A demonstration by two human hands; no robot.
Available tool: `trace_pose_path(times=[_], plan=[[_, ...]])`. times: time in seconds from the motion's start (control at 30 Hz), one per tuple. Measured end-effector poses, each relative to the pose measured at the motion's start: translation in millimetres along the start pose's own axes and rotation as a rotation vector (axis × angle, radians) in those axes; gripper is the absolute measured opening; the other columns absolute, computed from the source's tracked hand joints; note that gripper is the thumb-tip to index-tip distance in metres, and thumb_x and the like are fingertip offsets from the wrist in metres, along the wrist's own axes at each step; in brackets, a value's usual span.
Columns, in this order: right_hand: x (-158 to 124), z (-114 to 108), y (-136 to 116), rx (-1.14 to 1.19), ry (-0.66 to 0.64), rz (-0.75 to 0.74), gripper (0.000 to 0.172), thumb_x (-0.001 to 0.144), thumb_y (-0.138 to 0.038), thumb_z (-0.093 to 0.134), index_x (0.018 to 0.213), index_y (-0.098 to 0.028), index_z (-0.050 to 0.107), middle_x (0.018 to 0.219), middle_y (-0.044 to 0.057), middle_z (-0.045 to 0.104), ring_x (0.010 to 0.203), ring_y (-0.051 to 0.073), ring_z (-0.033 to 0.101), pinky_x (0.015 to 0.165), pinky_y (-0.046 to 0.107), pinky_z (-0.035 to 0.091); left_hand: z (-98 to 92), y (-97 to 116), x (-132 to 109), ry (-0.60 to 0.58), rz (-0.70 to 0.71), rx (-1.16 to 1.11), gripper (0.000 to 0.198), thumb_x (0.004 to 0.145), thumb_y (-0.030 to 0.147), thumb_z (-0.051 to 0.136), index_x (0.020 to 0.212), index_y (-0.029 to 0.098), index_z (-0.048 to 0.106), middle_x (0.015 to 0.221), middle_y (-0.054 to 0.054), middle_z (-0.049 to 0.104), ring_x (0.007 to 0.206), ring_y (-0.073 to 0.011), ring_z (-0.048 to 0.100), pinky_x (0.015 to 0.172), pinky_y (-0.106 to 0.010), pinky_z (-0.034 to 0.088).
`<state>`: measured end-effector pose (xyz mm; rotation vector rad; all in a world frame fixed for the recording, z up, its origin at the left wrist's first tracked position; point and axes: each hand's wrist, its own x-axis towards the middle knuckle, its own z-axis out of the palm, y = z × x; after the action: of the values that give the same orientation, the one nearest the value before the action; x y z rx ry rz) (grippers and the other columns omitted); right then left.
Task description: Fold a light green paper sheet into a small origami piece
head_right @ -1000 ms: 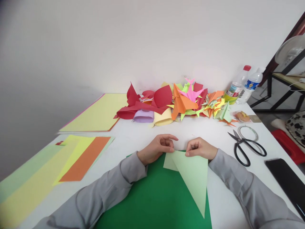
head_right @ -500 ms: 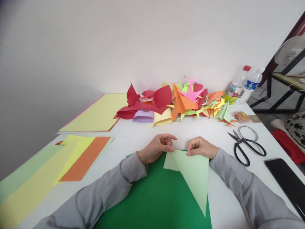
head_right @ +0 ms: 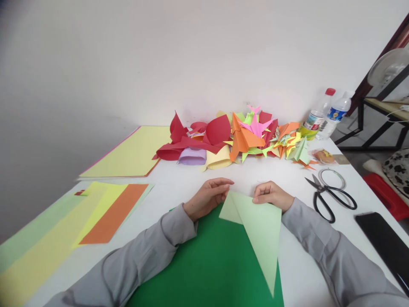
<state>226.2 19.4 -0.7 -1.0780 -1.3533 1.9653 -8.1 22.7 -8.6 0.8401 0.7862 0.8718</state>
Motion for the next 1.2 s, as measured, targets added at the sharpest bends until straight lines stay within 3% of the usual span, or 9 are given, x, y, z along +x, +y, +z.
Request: trace_pose_path(times=[0.17, 0.27, 0.4, 0.57, 0.67, 0.77, 0.83, 0.97, 1.2], plan=[[0, 4, 2, 0.031, 0.037, 0.024, 0.031, 0.055, -0.036, 0.084, 0.063, -0.011, 0.067, 0.054, 0.001, 0.067, 0.042, 0.009, 0.055, 0.041, 0.02, 0.04, 3.1, -6, -3, -0.128, 0.164, 0.119, 0.045, 0.06, 0.02, 0.082, 0.103, 0.019, 0.069, 0.092, -0.006, 0.069, 0.077, -0.0157, 0.063, 0.072, -0.029, 0.051], [1, 8, 4, 0.008, 0.033, 0.027, 0.03, 0.056, -0.035, 0.084, 0.066, -0.011, 0.07, 0.059, 0.003, 0.07, 0.046, 0.011, 0.059, 0.044, 0.021, 0.044, 5.3, -4, -5, -0.167, 0.217, 0.208, 0.036, 0.062, 0.021, 0.08, 0.097, 0.021, 0.073, 0.097, -0.006, 0.067, 0.079, -0.0151, 0.061, 0.072, -0.029, 0.051], [2, 7, 5, 0.036, 0.043, -0.002, 0.03, 0.057, -0.034, 0.084, 0.074, -0.012, 0.072, 0.064, 0.003, 0.071, 0.05, 0.011, 0.061, 0.047, 0.022, 0.045, 5.4, -3, -6, -0.151, 0.219, 0.252, 0.014, 0.062, 0.026, 0.08, 0.072, 0.018, 0.076, 0.088, -0.007, 0.066, 0.076, -0.0166, 0.061, 0.068, -0.029, 0.05], [3, 0, 5, 0.078, 0.04, -0.042, 0.036, 0.063, -0.044, 0.079, 0.08, -0.013, 0.071, 0.057, 0.001, 0.067, 0.044, 0.01, 0.055, 0.044, 0.021, 0.041, 5.0, -5, -5, -0.107, 0.229, 0.248, 0.016, 0.061, 0.028, 0.08, 0.068, 0.015, 0.074, 0.078, -0.005, 0.066, 0.06, -0.0126, 0.057, 0.058, -0.027, 0.047], [4, -3, 6, 0.17, 0.055, -0.144, 0.059, 0.074, -0.069, 0.053, 0.078, -0.013, 0.069, 0.06, 0.007, 0.068, 0.05, 0.016, 0.06, 0.049, 0.027, 0.045, 6.2, -5, -4, -0.004, 0.2, 0.178, 0.02, 0.062, 0.03, 0.079, 0.063, 0.013, 0.07, 0.06, -0.001, 0.061, 0.048, -0.009, 0.05, 0.049, -0.025, 0.043], [4, -2, 8, 0.239, 0.042, -0.256, 0.081, 0.07, -0.086, 0.031, 0.082, -0.014, 0.068, 0.066, 0.011, 0.069, 0.058, 0.021, 0.063, 0.057, 0.033, 0.049, 7.7, -4, -3, 0.09, 0.173, 0.102, 0.023, 0.06, 0.029, 0.08, 0.059, 0.012, 0.064, 0.049, 0.002, 0.055, 0.047, -0.0089, 0.05, 0.049, -0.024, 0.043], [5, 0, 10, 0.194, 0.067, -0.311, 0.075, 0.065, -0.084, 0.043, 0.081, -0.015, 0.068, 0.067, 0.01, 0.069, 0.06, 0.021, 0.062, 0.058, 0.034, 0.049, 8.4, -4, -3, 0.113, 0.175, 0.061, 0.023, 0.059, 0.028, 0.08, 0.059, 0.012, 0.063, 0.05, 0.002, 0.057, 0.046, -0.0086, 0.05, 0.049, -0.024, 0.044], [7, 8, 16, -0.102, 0.242, -0.317, 0.04, 0.068, -0.053, 0.072, 0.063, -0.013, 0.068, 0.058, 0.006, 0.066, 0.053, 0.015, 0.056, 0.057, 0.028, 0.046, 8.8, -5, -2, 0.104, 0.178, 0.019, 0.022, 0.058, 0.025, 0.081, 0.063, 0.012, 0.064, 0.051, 0.002, 0.058, 0.047, -0.0087, 0.052, 0.049, -0.023, 0.045], [10, 16, 21, -0.113, 0.299, -0.268, 0.052, 0.072, -0.06, 0.064, 0.062, -0.01, 0.07, 0.059, 0.008, 0.068, 0.051, 0.013, 0.058, 0.053, 0.025, 0.046, 9.5, -10, 1, 0.077, 0.162, 0.101, 0.027, 0.064, 0.034, 0.079, 0.066, 0.009, 0.068, 0.054, -0.002, 0.063, 0.049, -0.011, 0.056, 0.051, -0.025, 0.048]])
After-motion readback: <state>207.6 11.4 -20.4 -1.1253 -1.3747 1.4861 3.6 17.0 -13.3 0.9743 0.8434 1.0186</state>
